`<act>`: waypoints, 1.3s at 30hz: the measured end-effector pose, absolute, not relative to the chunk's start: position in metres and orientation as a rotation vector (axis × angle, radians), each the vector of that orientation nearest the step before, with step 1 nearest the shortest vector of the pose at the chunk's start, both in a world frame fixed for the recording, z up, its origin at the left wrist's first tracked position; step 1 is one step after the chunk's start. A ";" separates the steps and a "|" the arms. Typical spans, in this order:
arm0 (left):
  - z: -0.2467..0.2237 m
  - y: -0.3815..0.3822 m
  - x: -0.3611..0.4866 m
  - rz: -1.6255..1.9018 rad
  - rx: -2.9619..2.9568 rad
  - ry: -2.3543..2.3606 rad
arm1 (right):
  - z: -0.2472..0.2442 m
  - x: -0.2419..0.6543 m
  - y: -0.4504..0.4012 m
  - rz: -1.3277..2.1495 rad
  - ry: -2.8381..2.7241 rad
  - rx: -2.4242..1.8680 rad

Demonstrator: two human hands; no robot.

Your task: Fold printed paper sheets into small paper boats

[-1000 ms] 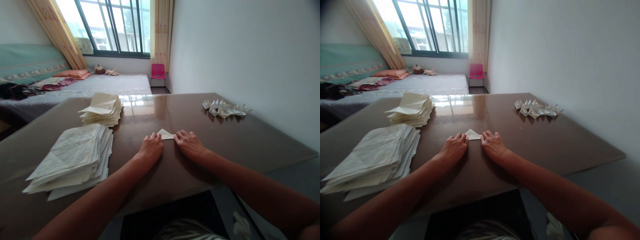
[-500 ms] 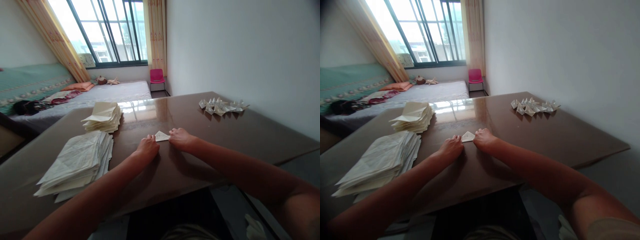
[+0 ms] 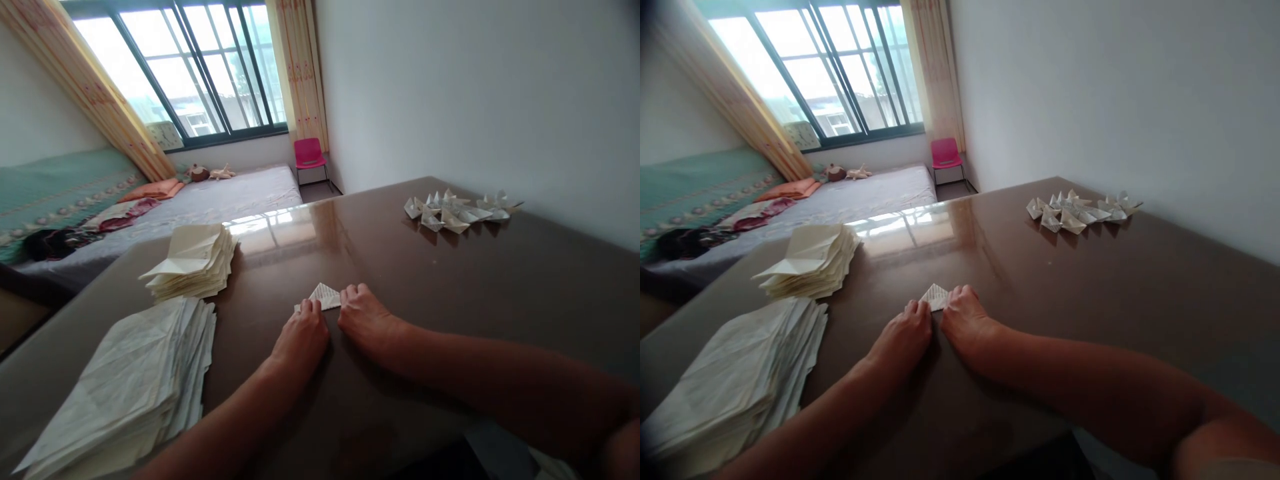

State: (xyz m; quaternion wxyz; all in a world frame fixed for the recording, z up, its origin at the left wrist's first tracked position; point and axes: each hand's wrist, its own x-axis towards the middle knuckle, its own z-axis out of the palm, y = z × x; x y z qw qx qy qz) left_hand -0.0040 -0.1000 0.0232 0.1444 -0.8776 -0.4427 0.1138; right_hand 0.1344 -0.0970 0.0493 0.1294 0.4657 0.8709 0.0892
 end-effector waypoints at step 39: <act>0.029 -0.090 -0.016 0.113 -2.589 -1.383 | 0.043 0.154 -0.072 0.306 2.730 1.408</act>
